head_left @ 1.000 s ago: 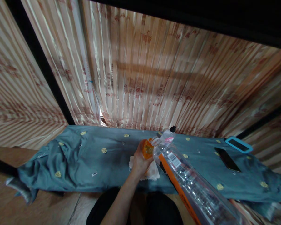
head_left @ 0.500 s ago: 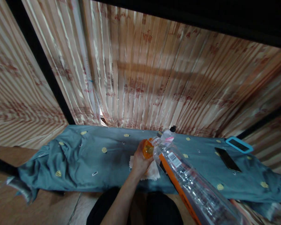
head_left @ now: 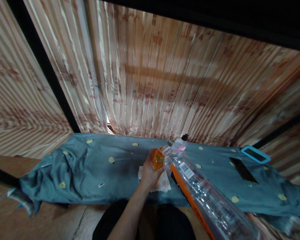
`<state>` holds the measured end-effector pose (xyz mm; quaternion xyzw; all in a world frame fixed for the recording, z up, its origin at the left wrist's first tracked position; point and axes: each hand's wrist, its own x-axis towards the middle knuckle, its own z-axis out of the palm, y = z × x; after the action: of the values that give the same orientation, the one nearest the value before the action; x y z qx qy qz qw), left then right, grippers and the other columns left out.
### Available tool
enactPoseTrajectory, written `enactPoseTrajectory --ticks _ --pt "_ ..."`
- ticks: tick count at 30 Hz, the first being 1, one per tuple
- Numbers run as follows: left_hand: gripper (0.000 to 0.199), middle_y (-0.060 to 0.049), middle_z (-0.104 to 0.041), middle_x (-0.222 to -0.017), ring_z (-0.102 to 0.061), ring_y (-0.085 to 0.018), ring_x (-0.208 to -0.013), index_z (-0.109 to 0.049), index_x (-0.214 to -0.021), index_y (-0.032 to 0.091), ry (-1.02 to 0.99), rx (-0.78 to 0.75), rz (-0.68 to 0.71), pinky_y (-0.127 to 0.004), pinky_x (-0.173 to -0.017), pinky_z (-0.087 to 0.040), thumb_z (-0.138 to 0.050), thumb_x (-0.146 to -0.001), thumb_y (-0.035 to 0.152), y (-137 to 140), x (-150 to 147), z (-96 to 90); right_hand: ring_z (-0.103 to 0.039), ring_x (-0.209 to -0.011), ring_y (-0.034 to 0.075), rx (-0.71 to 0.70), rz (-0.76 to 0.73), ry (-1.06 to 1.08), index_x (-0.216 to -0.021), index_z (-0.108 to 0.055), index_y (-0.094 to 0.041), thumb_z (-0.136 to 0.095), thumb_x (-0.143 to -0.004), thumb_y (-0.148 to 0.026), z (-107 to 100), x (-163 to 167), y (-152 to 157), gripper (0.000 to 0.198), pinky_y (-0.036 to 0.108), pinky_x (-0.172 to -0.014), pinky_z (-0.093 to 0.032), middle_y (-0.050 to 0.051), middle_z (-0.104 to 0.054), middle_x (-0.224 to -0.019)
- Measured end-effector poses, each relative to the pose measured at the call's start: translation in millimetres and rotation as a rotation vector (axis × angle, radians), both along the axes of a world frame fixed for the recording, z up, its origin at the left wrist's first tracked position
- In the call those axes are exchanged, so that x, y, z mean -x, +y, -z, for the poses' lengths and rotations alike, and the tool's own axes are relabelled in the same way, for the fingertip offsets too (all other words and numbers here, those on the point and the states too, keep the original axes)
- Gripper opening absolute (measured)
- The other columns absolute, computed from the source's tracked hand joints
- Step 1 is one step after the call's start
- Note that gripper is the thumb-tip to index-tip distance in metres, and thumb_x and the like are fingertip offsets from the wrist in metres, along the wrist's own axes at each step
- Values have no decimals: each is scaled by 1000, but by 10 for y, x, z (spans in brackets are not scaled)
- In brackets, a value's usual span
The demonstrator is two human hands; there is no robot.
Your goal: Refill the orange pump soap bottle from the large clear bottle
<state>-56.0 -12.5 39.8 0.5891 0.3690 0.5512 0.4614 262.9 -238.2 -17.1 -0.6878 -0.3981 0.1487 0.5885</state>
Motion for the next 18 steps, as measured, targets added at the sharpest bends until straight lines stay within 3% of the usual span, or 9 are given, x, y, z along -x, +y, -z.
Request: enactPoseTrajectory --ticks 3,8,12,14,18 --pt "51 -6 -76 -113 -74 -26 -101 -63 -117 23 -6 -2 -1 -40 -93 -59 -81 -70 29 0 1 -2 -65 -114 39 21 3 47 -67 -72 -33 -62 -78 -65 -136 -1 57 35 56 -81 -62 5 -69 -80" --pt "54 -6 -75 -118 -73 -25 -106 -62 -121 23 32 0 -2 -39 -96 -58 -81 -71 30 -3 8 -5 -54 -132 42 27 52 116 -103 -76 -35 -70 -74 -60 -210 100 49 38 63 -96 -57 4 -70 -119" --pt "58 -5 -75 -117 -73 -25 -104 -61 -123 22 58 1 -8 -38 -96 -58 -82 -70 30 0 14 -2 -60 -125 37 -33 -13 28 -94 -75 -34 -69 -79 -52 -273 133 79 24 56 -90 -61 2 -72 -102" --pt "58 -5 -75 -119 -73 -25 -106 -61 -123 23 76 3 -15 -39 -96 -58 -83 -69 30 1 17 1 -63 -119 37 -31 -59 26 -89 -75 -32 -70 -77 -56 -311 166 93 28 53 -83 -63 3 -71 -95" --pt "57 -6 -75 -120 -73 -27 -108 -61 -123 23 75 1 -10 -41 -98 -56 -82 -71 31 0 20 10 -61 -121 44 58 12 117 -98 -76 -33 -70 -71 -66 -399 290 80 43 60 -82 -61 6 -72 -107"
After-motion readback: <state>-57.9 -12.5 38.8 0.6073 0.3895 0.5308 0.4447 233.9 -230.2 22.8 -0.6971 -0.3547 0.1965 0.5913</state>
